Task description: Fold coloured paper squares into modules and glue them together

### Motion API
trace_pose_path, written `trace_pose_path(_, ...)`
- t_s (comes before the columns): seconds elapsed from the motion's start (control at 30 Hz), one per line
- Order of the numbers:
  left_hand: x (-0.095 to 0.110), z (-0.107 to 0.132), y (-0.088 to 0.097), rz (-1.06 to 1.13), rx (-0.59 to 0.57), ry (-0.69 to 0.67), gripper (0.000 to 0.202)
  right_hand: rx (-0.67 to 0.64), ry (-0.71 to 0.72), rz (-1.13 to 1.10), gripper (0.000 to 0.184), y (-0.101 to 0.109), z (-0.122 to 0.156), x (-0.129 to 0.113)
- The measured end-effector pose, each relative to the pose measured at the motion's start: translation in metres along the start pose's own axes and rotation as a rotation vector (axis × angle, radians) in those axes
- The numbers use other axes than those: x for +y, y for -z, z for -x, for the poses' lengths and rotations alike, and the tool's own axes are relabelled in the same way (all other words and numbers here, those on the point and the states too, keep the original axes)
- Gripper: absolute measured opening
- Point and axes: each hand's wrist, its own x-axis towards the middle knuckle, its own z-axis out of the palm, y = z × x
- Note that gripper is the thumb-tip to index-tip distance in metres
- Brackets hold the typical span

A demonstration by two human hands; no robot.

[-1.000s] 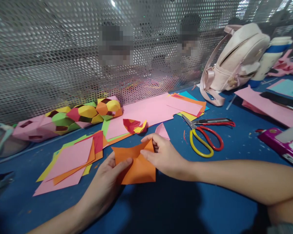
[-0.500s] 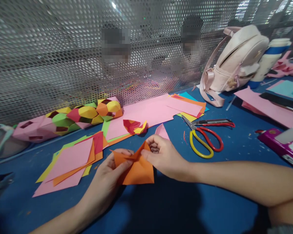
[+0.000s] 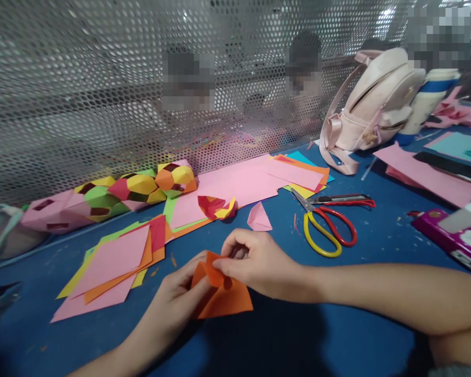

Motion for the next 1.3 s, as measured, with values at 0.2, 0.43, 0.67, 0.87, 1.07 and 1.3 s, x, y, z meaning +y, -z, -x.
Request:
trace_pose_path(0.2, 0.002, 0.0, 0.0, 0.019, -0.008, 0.04, 0.018, -0.117, 0.019, 0.041, 0.017, 0.003, 0.005, -0.008)
trace_pose_path(0.43, 0.005, -0.002, -0.001, 0.108, 0.058, 0.16, 0.016, -0.098, 0.225, 0.425, 0.018, 0.006, 0.005, -0.006)
trace_pose_path(0.67, 0.0, -0.002, 0.002, -0.075, 0.042, 0.103, 0.021, -0.008, 0.188, 0.401, 0.006, 0.005, 0.0, 0.001)
trace_pose_path(0.87, 0.005, -0.003, 0.002, -0.084, 0.005, 0.099, 0.024, -0.002, 0.093, 0.293, 0.01, 0.006, -0.003, -0.001)
trace_pose_path(1.07, 0.006, -0.003, 0.001, -0.049, -0.006, 0.16, 0.025, -0.011, 0.023, 0.212, 0.011, 0.007, -0.003, 0.0)
trace_pose_path(1.3, 0.004, -0.003, 0.003, 0.001, -0.033, 0.226, 0.024, -0.015, -0.008, 0.156, 0.011, 0.007, -0.004, -0.001)
